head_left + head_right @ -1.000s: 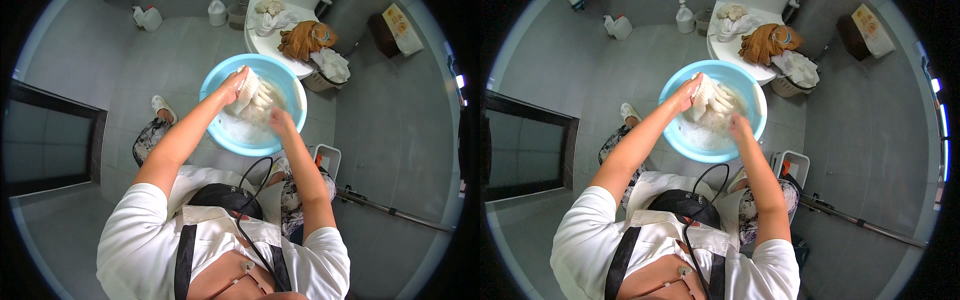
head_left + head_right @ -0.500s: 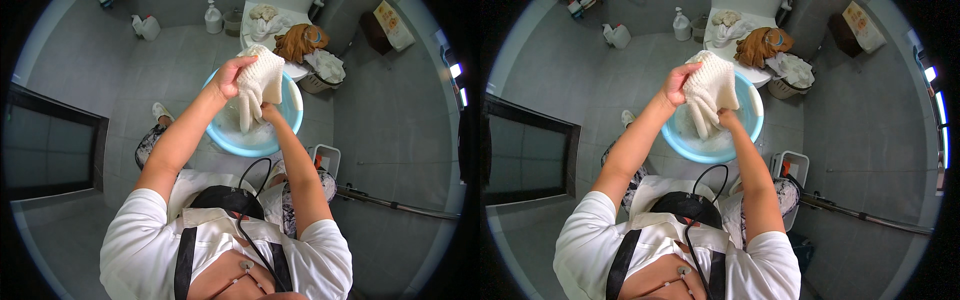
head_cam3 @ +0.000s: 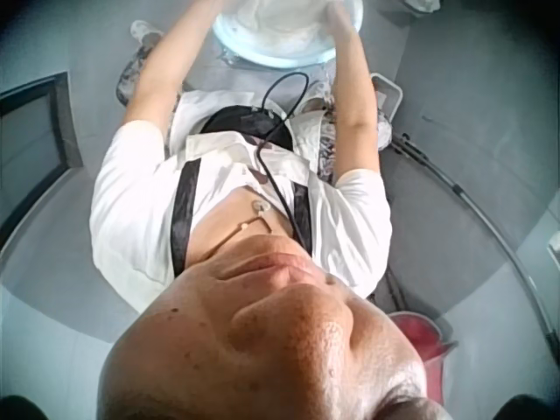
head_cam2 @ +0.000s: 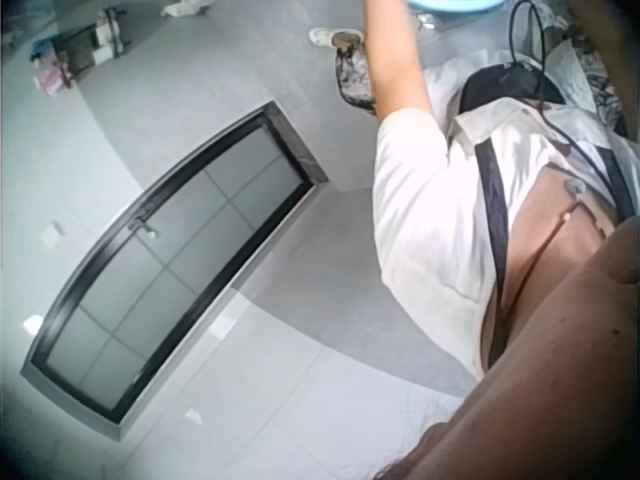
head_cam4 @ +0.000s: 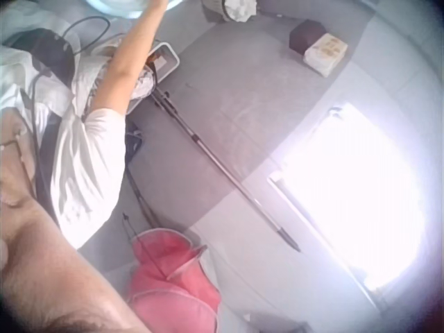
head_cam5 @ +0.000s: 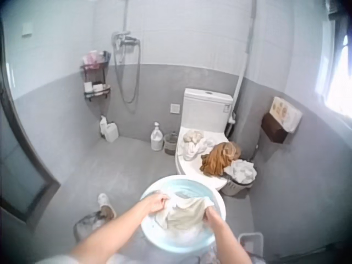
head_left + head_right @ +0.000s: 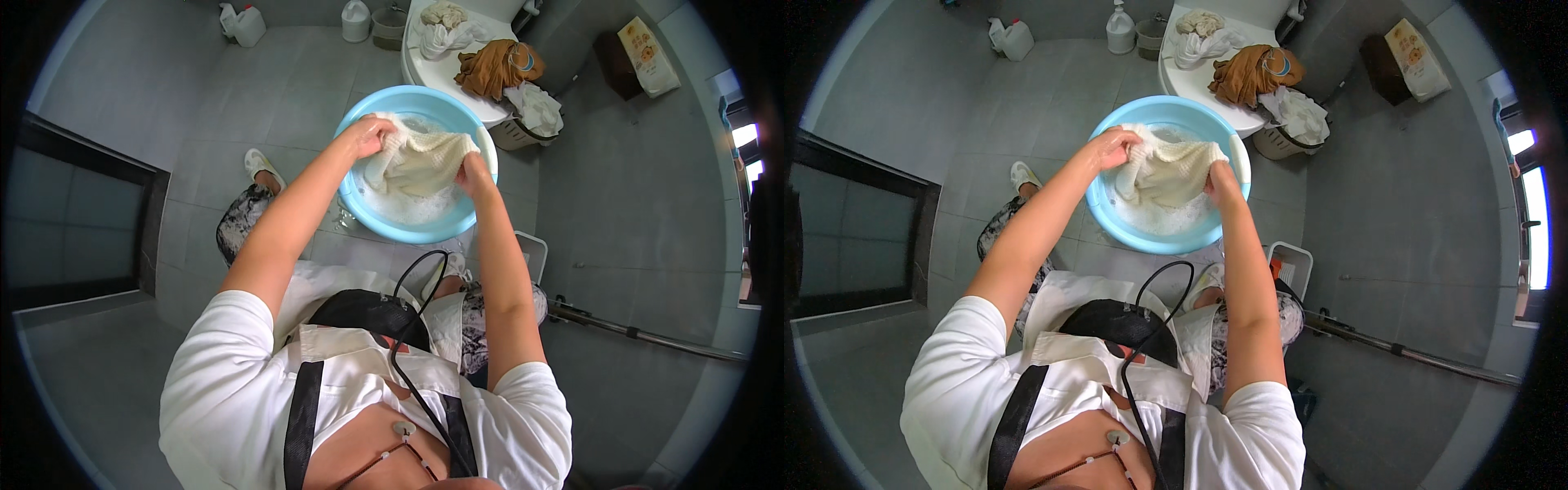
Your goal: The person washes garments by hand in a soapy blue basin, first squeezing and wringing out a brown item of clothing, then placing a white garment into the water and scrubbing it vigorously.
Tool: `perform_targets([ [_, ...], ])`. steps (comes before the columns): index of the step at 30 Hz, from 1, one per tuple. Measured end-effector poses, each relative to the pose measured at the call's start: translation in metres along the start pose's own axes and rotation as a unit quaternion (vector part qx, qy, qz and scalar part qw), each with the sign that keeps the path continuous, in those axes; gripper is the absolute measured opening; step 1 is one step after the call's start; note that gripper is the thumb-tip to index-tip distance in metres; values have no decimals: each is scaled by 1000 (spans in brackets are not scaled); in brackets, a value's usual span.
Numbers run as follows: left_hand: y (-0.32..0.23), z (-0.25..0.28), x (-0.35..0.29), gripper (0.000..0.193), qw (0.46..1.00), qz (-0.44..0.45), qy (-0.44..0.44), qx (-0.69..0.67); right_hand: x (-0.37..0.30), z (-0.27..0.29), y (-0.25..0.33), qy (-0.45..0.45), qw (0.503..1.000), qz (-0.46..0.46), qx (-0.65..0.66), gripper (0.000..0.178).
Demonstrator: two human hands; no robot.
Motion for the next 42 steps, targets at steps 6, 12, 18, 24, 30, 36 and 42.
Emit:
perform_targets([
  [6, 71, 69, 17, 58, 925, 16, -189, 328, 44, 41, -26, -1, 992, -96, 83, 24],
  [12, 82, 10, -21, 108, 806, 105, -201, 546, 8, 17, -53, -152, 988, -2, -22, 30],
  [18, 60, 29, -16, 104, 688, 77, 3, 722, -19, -4, -14, -189, 962, 135, -143, 23],
  [24, 13, 9, -10, 65, 450, 122, 197, 862, -40, -13, 34, -133, 946, 284, -79, 15],
  [30, -74, -16, -22, 42, 664, -42, 150, 731, -80, -16, 77, -108, 917, 384, 1, 11],
  [36, -135, -76, -50, 25, 785, -179, 173, 567, -132, -31, 126, -103, 879, 466, -14, 15],
  [42, -167, -104, -69, 16, 845, -253, 73, 466, -170, -36, 160, -134, 842, 517, -79, 18],
])
Point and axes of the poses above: each hand's wrist, its own x-axis towards the middle knuckle, its own z-axis out of the back of the hand, y = z × x, the point moved 1 cm from there along x, towards the middle knuckle, and after that the axes turned 8 degrees about -z, right-handed, at the moved point
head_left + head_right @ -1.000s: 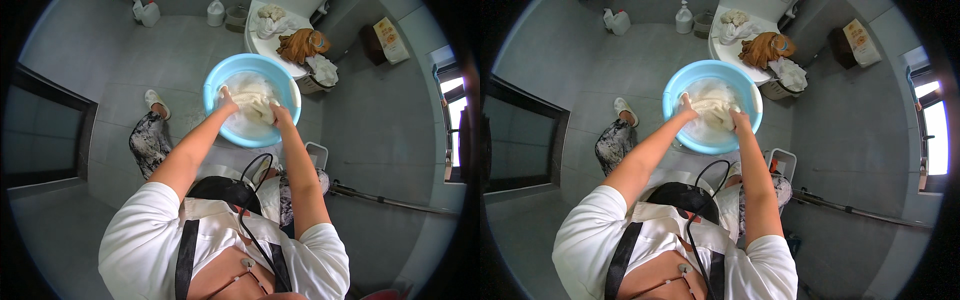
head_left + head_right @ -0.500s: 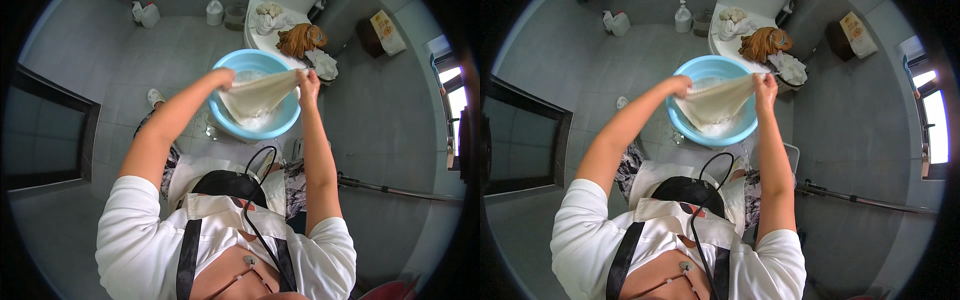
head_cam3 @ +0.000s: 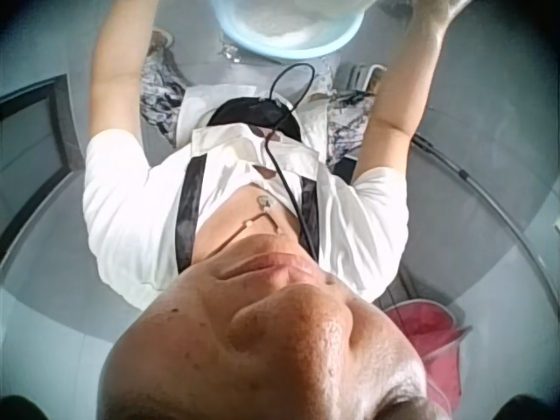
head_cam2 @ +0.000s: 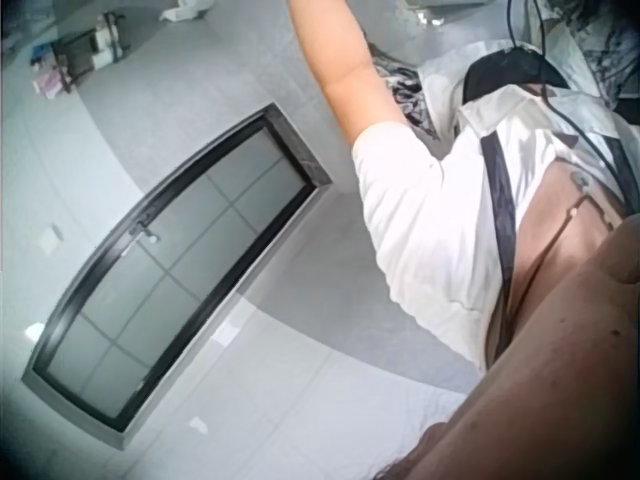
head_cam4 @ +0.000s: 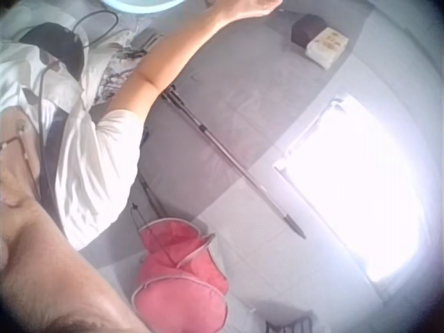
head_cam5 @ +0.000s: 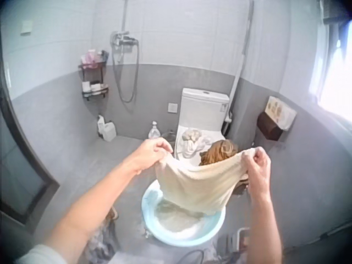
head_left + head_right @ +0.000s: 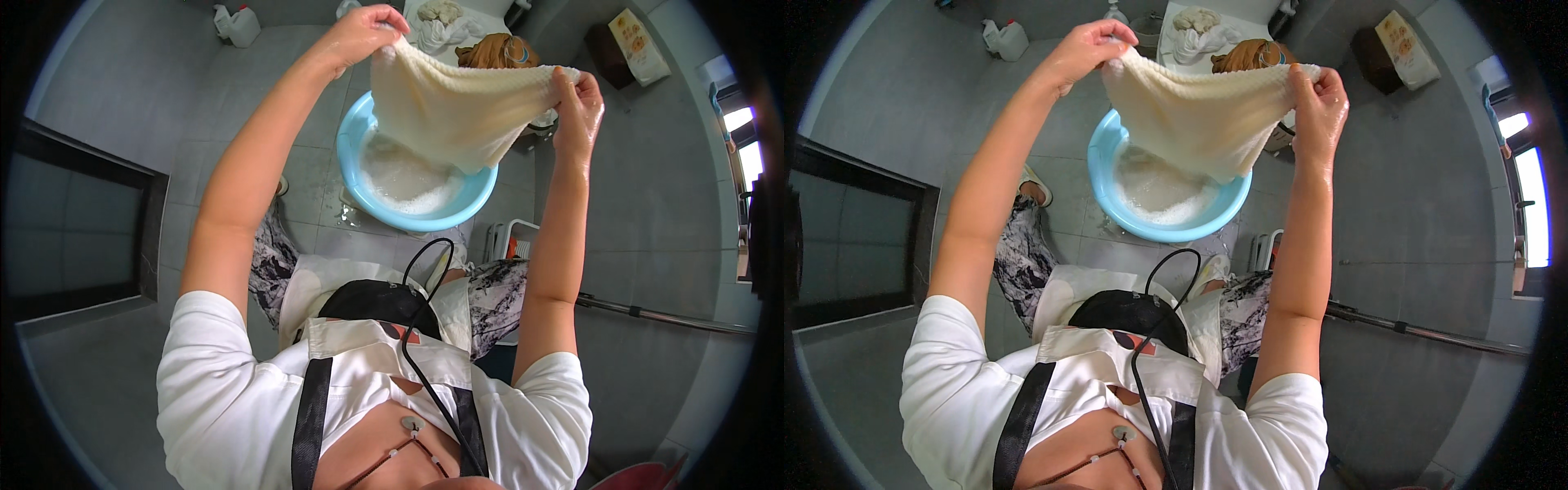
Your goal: The person washes garments by hand in a soapy blue basin, first squeezing and wringing out a brown item of clothing, then placing a white garment into the water and scrubbing it vigorously.
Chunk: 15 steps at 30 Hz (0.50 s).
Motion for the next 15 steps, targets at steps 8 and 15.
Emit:
perform_targets([
  [8, 76, -22, -14, 15, 986, -41, -136, 82, -19, 9, -50, 44, 989, -136, -45, 18],
  [15, 168, -65, -48, 24, 958, 157, -201, -128, -56, 25, -163, 124, 930, -305, -160, 28],
])
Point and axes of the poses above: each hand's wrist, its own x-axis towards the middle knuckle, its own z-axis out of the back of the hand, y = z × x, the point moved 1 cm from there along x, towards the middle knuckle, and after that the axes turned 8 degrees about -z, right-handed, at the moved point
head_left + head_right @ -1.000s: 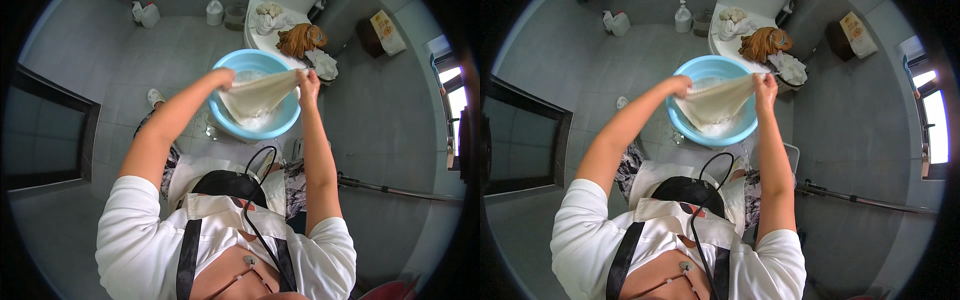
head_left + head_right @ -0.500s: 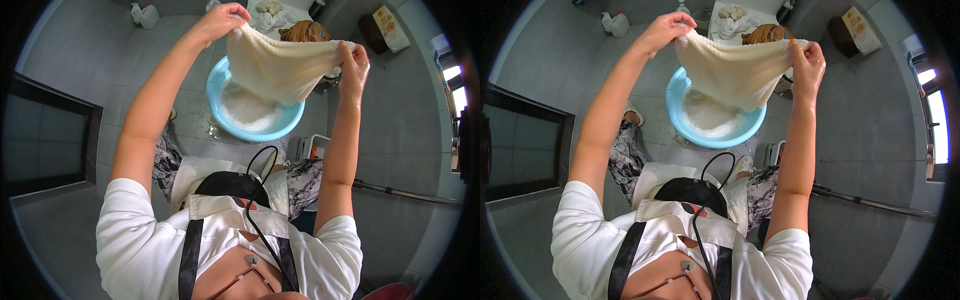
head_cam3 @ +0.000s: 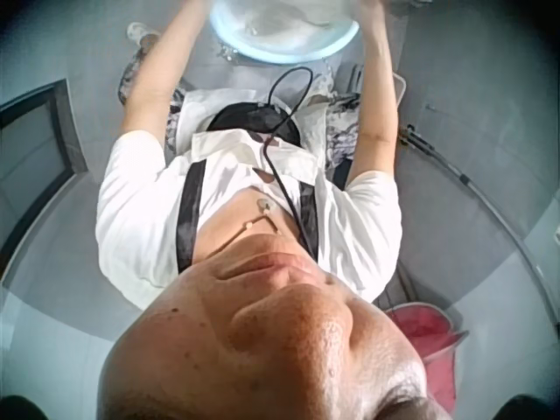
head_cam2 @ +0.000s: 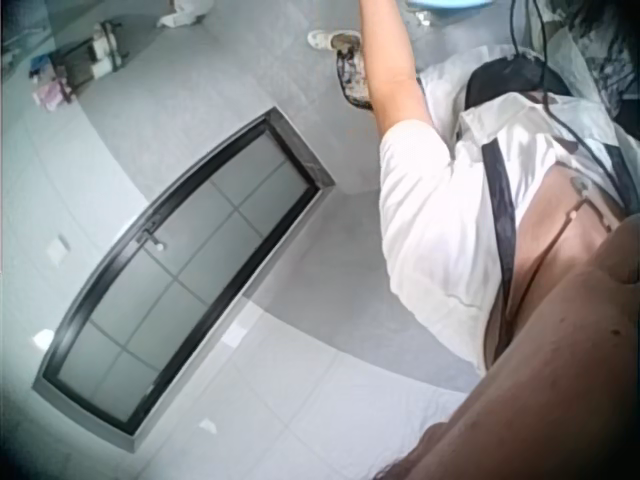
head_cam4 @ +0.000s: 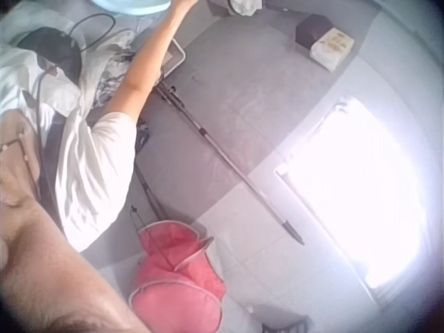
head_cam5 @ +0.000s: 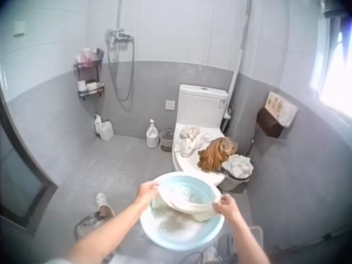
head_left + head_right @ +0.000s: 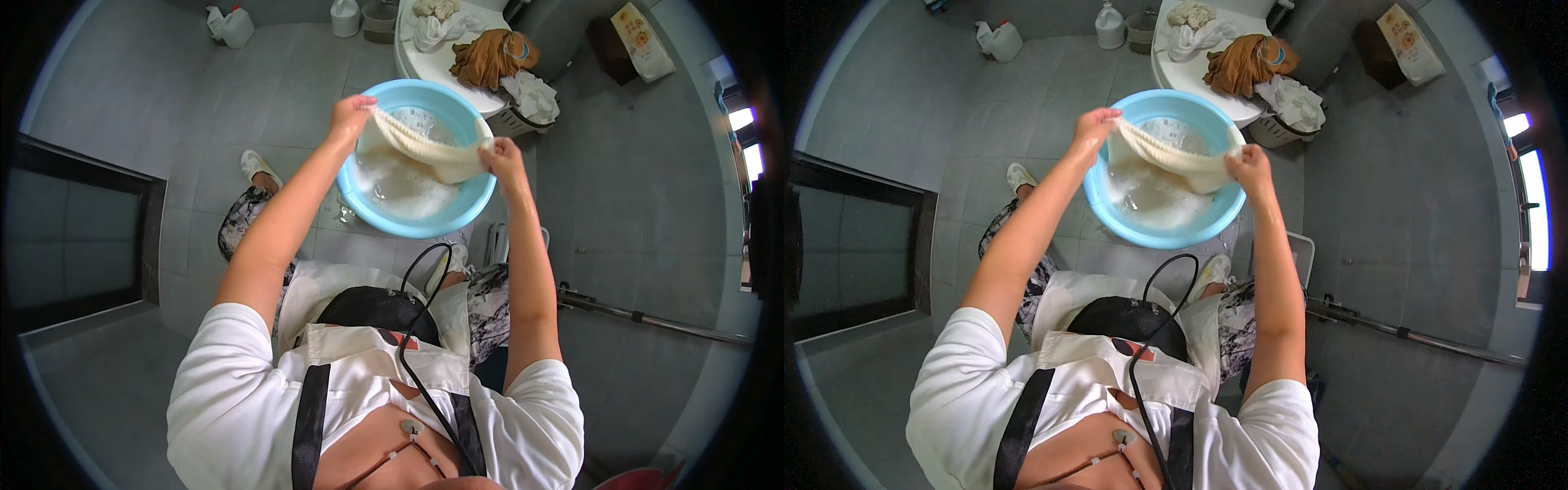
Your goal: The person washes garments by hand in a soapy blue basin, first squeezing and wringing out a brown item of clothing, then placing a white garment into the water and scrubbing it vigorously.
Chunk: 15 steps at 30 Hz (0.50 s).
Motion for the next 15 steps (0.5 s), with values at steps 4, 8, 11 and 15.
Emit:
perform_targets([
  [4, 35, -7, -19, 41, 994, 95, -32, -50, 18, -11, -38, -70, 924, 58, -372, 55],
  [8, 45, -15, -35, 54, 982, 176, -27, -66, 17, -48, -32, 28, 809, 192, -555, 69],
  [11, 48, -17, -42, 56, 975, 197, -34, -99, 15, -80, -31, 94, 777, 127, -609, 77],
  [15, 50, -20, -53, 55, 969, 221, -69, -84, 35, -106, -68, 141, 701, 105, -691, 60],
])
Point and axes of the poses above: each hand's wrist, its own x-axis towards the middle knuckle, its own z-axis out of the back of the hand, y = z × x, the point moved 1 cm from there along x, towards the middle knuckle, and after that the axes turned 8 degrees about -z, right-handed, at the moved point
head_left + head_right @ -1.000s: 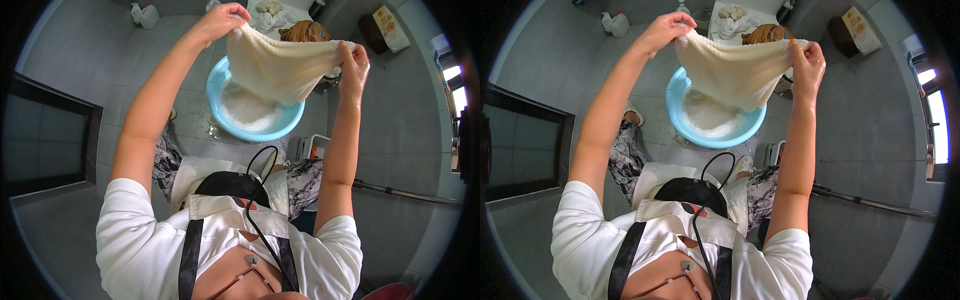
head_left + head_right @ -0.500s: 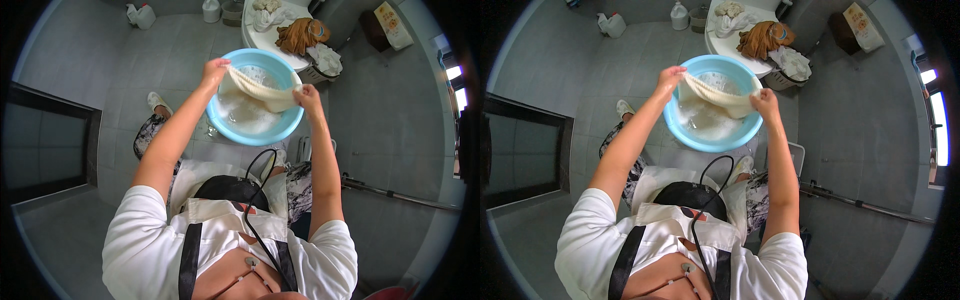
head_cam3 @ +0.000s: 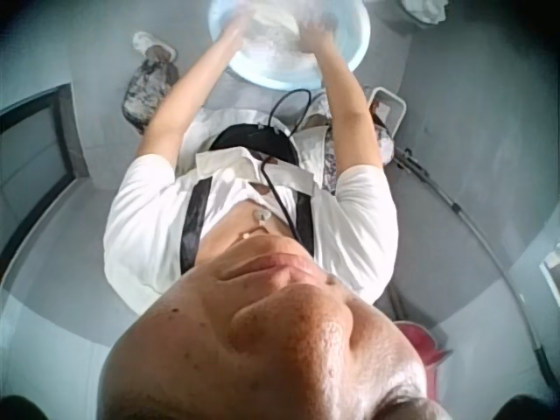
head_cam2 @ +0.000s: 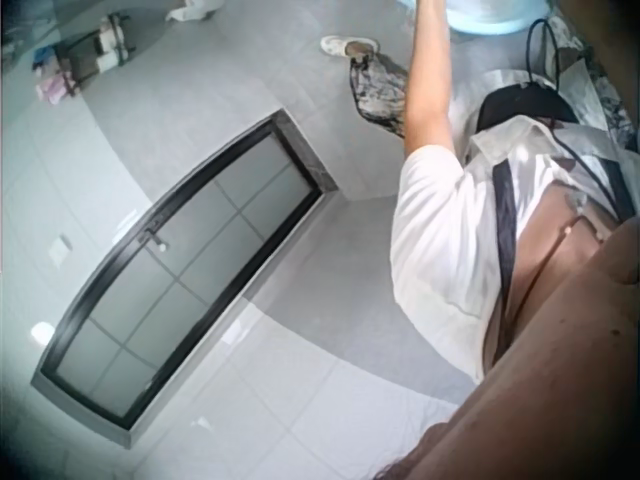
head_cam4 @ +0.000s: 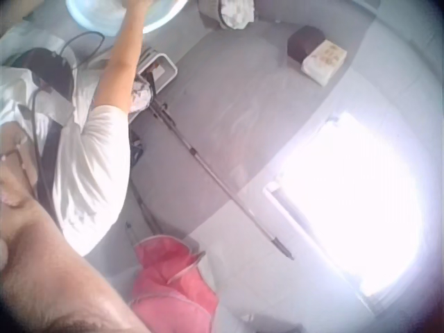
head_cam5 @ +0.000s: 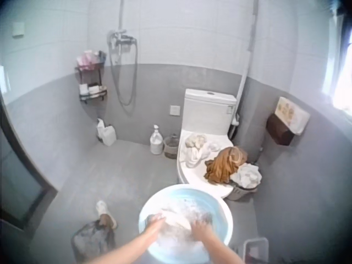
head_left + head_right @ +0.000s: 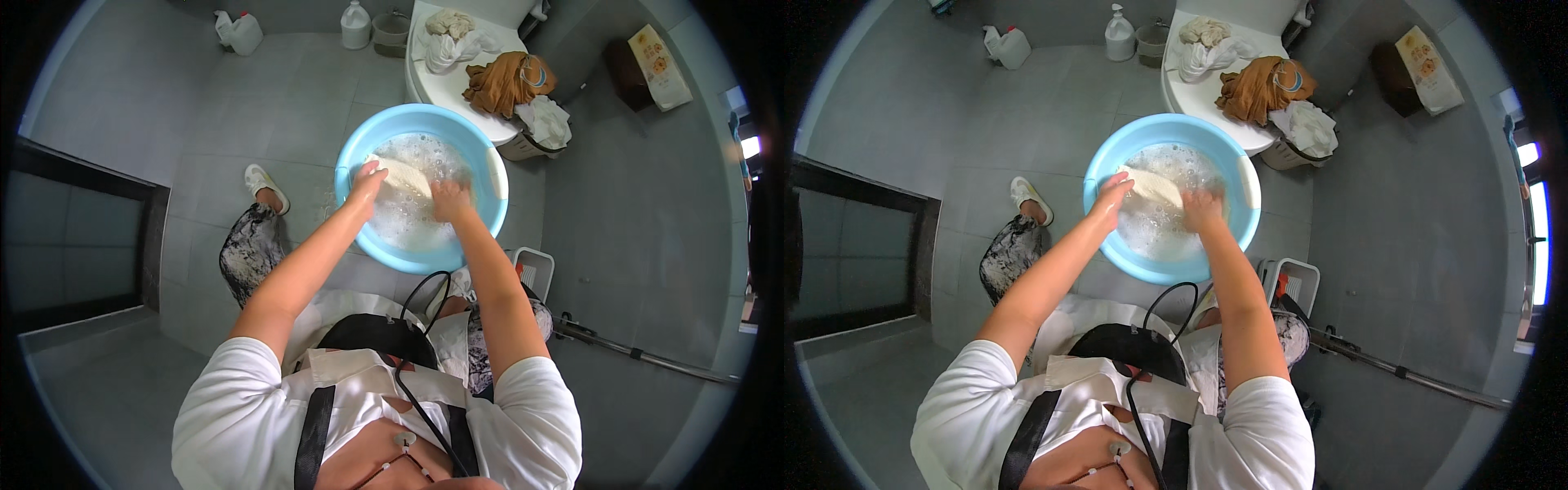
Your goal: The person washes garments by hand in a soapy blue basin, first squeezing and wringing out a brown item of clothing, then placing a white garment into the water and scrubbing it vigorously.
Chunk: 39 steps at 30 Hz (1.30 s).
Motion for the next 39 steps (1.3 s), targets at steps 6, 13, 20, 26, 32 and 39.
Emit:
perform_targets([
  [6, 24, 0, 10, 48, 994, -15, -81, -76, 24, -40, 9, 67, 997, -29, -12, 32],
  [13, 75, 1, 39, 42, 972, 72, -111, -195, 21, -57, 14, -31, 987, -148, 53, 30],
  [20, 118, -6, 63, 40, 969, 94, -78, -214, 1, -11, 10, -17, 960, -102, 259, 39],
  [26, 83, -17, 44, 47, 944, 189, -21, -269, -14, 32, -3, 66, 639, -12, 766, 59],
  [32, 22, -35, 17, 55, 891, 265, 80, -359, -48, 98, -15, 160, 586, 32, 793, 60],
  [39, 19, -50, 40, 50, 888, 152, 208, -381, -65, 94, -20, 216, 659, 93, 715, 62],
])
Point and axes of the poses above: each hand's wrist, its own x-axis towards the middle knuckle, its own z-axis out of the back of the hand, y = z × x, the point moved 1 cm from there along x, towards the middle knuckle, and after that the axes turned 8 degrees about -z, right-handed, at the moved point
